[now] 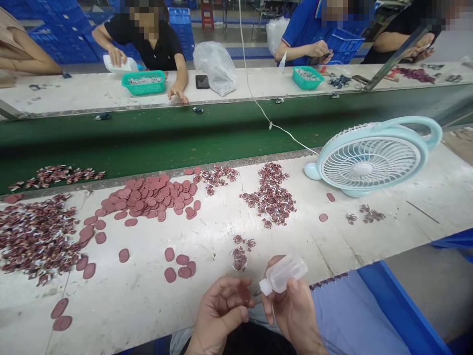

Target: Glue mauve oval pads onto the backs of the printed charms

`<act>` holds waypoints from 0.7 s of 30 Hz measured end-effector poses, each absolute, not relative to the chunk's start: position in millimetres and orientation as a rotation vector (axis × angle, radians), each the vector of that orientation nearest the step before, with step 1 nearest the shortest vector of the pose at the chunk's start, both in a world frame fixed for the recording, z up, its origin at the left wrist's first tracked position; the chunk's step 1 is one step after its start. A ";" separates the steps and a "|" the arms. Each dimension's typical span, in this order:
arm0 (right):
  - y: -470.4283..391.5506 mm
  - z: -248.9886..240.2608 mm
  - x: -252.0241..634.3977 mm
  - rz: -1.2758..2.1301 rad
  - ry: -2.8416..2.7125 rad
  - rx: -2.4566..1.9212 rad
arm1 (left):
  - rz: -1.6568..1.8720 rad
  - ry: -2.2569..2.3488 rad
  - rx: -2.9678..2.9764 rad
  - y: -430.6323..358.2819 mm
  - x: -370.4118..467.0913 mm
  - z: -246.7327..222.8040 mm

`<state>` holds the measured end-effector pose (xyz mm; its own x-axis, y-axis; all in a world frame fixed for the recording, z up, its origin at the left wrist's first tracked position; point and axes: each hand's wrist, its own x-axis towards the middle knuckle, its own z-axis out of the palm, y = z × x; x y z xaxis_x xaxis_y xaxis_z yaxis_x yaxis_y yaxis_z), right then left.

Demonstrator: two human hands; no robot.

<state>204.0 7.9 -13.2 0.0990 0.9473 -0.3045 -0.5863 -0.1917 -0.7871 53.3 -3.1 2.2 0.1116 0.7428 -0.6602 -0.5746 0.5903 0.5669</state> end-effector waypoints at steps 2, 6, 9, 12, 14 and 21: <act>5.2 -14.2 198.5 1.347 -0.547 -1.056 | 0.985 1.118 0.170 -3.1 52.8 3.0; -0.7 -29.0 188.5 1.167 -0.753 -1.077 | 0.973 1.157 0.124 -1.9 50.2 6.0; -1.5 -33.1 186.0 1.096 -0.875 -1.011 | 0.961 1.163 0.112 -0.5 50.3 8.6; -0.2 -22.8 187.6 1.033 -0.966 -1.112 | 0.960 1.161 0.109 0.3 51.7 11.2; 0.7 -17.2 188.1 1.016 -0.999 -1.187 | 0.966 1.176 0.109 0.2 52.7 12.3; -6.8 -40.7 192.7 1.304 -1.025 -0.917 | 0.986 1.188 0.140 -3.4 53.6 10.3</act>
